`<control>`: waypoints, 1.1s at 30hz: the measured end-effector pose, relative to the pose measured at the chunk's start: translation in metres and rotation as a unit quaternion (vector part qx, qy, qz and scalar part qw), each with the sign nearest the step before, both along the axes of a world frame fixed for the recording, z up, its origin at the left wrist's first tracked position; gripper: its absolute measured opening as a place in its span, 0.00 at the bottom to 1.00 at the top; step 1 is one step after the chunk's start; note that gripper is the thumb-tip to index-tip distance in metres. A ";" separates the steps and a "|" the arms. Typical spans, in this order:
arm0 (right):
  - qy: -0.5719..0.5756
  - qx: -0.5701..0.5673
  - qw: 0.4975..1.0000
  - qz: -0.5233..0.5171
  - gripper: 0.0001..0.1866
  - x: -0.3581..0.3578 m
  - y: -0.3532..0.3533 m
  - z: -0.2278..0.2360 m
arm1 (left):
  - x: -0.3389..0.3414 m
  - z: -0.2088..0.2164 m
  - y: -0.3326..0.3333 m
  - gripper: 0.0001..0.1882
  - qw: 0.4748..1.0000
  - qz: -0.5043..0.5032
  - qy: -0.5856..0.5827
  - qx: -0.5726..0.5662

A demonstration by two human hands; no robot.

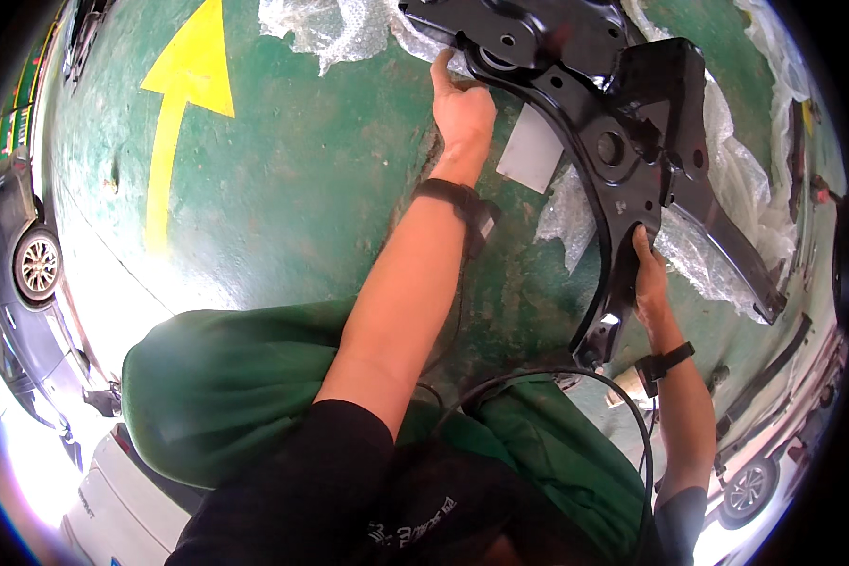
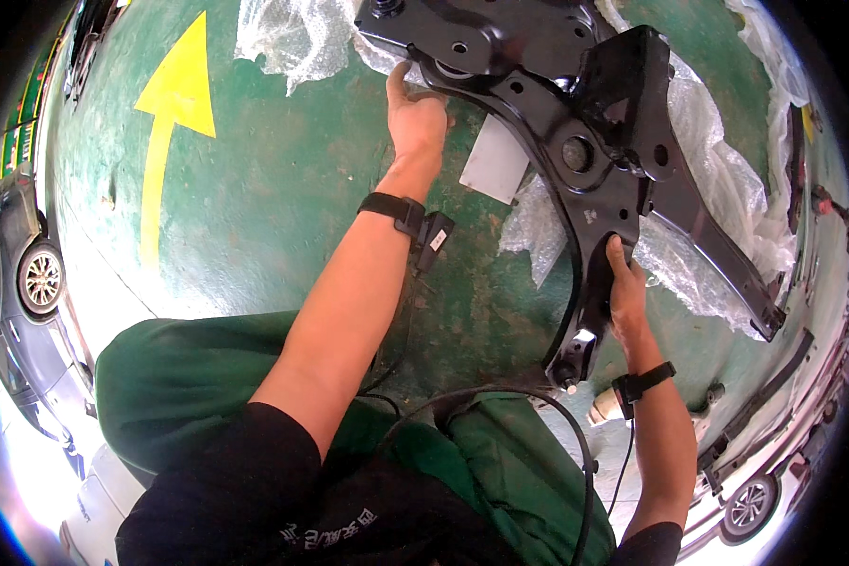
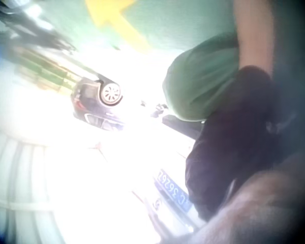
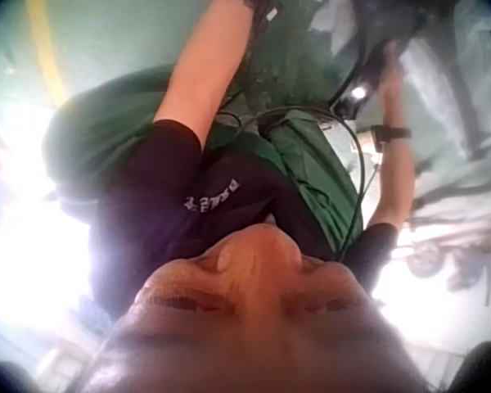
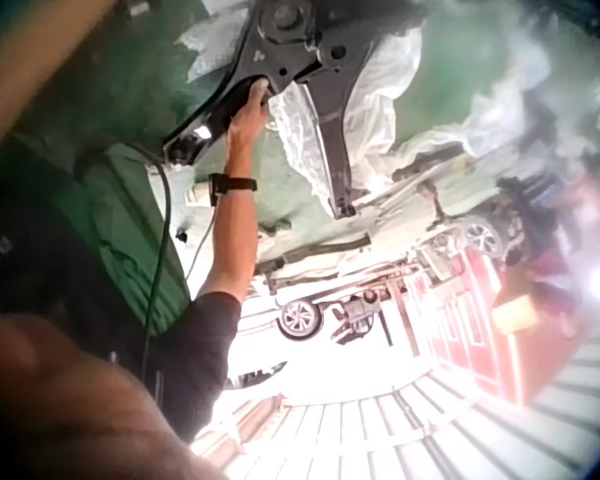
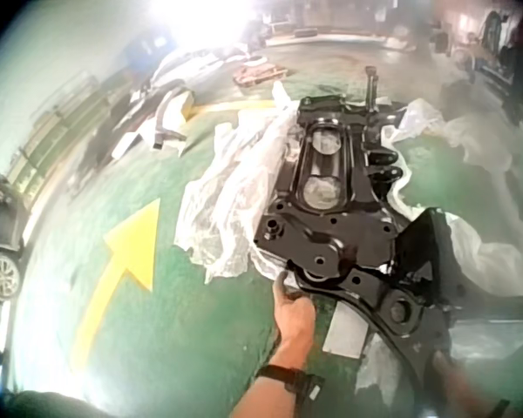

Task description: The person aligns a control arm with a car subframe on the floor and inserts a bolt through the mounting holes by hand.

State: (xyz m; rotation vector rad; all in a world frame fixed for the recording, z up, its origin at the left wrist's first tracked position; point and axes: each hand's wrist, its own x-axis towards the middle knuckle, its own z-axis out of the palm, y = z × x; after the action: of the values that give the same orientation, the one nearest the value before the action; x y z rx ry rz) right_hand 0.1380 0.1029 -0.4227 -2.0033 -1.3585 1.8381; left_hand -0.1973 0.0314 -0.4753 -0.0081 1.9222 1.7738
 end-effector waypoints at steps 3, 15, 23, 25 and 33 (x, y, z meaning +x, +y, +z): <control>-0.006 0.000 1.000 0.000 0.36 0.006 0.002 -0.005 | 0.001 -0.002 -0.002 0.31 0.990 -0.034 0.097 -0.098; 0.021 0.000 1.000 -0.008 0.32 -0.002 0.000 0.003 | 0.001 0.021 -0.001 0.22 0.941 -0.063 0.241 -0.229; 0.000 -0.009 1.000 0.013 0.37 0.006 0.002 -0.008 | 0.005 0.012 -0.007 0.25 0.899 -0.089 0.299 -0.306; 0.013 -0.010 1.000 0.008 0.36 0.015 0.005 -0.016 | 0.007 0.007 -0.009 0.27 0.901 -0.096 0.303 -0.294; 0.010 -0.015 1.000 0.000 0.34 0.002 0.001 -0.004 | 0.004 -0.013 -0.002 0.34 0.960 -0.068 0.228 -0.151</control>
State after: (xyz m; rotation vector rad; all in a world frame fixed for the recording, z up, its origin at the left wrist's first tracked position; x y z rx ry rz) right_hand 0.1397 0.1038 -0.4262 -1.9937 -1.3332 1.8843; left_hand -0.1928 0.0289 -0.4878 0.4507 2.4359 1.4641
